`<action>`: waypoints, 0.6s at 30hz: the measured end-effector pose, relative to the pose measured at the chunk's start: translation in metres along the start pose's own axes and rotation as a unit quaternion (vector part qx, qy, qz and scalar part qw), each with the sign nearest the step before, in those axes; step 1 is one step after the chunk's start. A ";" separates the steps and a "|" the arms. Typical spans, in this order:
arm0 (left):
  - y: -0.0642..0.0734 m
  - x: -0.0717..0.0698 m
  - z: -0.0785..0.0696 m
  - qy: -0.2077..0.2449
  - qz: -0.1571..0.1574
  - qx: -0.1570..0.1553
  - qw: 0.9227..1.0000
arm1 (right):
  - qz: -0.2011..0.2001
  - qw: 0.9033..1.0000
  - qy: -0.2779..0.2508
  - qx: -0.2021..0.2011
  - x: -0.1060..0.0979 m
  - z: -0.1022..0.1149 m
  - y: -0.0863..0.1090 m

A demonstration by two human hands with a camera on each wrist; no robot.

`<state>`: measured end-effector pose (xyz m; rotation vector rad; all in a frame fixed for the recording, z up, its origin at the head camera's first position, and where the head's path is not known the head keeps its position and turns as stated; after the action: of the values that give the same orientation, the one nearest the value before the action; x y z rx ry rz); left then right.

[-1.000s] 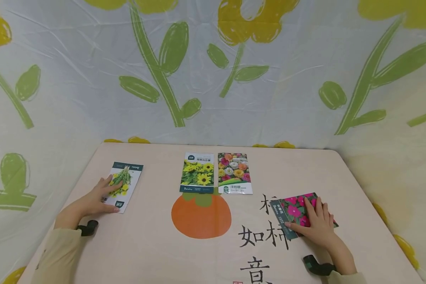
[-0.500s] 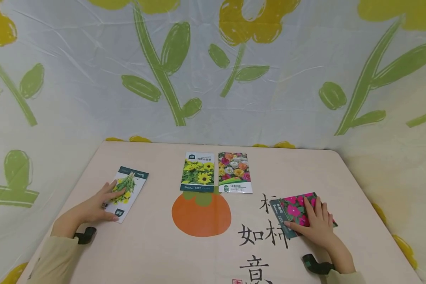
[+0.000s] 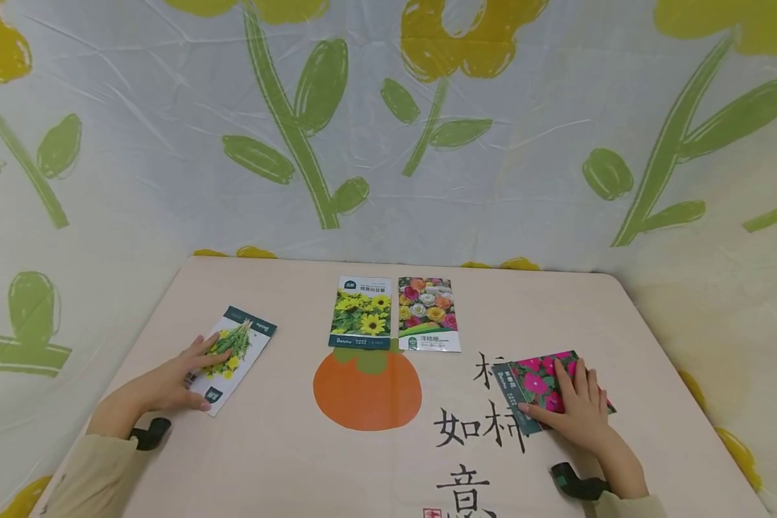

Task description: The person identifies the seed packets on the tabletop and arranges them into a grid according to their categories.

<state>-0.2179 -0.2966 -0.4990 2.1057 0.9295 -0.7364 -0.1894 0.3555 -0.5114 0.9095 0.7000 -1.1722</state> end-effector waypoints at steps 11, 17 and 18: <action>0.008 -0.007 -0.033 -0.012 -0.108 -0.058 0.992 | 0.026 0.999 0.000 0.019 0.001 0.005 0.001; -0.004 -0.006 -0.056 0.019 -0.138 -0.205 0.969 | 0.016 1.000 -0.001 0.015 0.000 0.004 0.002; -0.007 -0.004 -0.057 0.014 -0.138 -0.223 0.965 | 0.014 1.000 -0.002 0.014 0.000 0.004 0.002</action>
<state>-0.2139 -0.2498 -0.4654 1.6133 1.2879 -0.5661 -0.1876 0.3522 -0.5094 0.9366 0.6669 -1.1621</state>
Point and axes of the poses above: each hand's wrist, its own y-axis away from the middle knuckle, its own x-axis out of the palm, z = x × y, the point moved 8 cm from there along -y, towards the middle knuckle, and after that the axes turned 11 degrees about z, right-handed, at the moved point
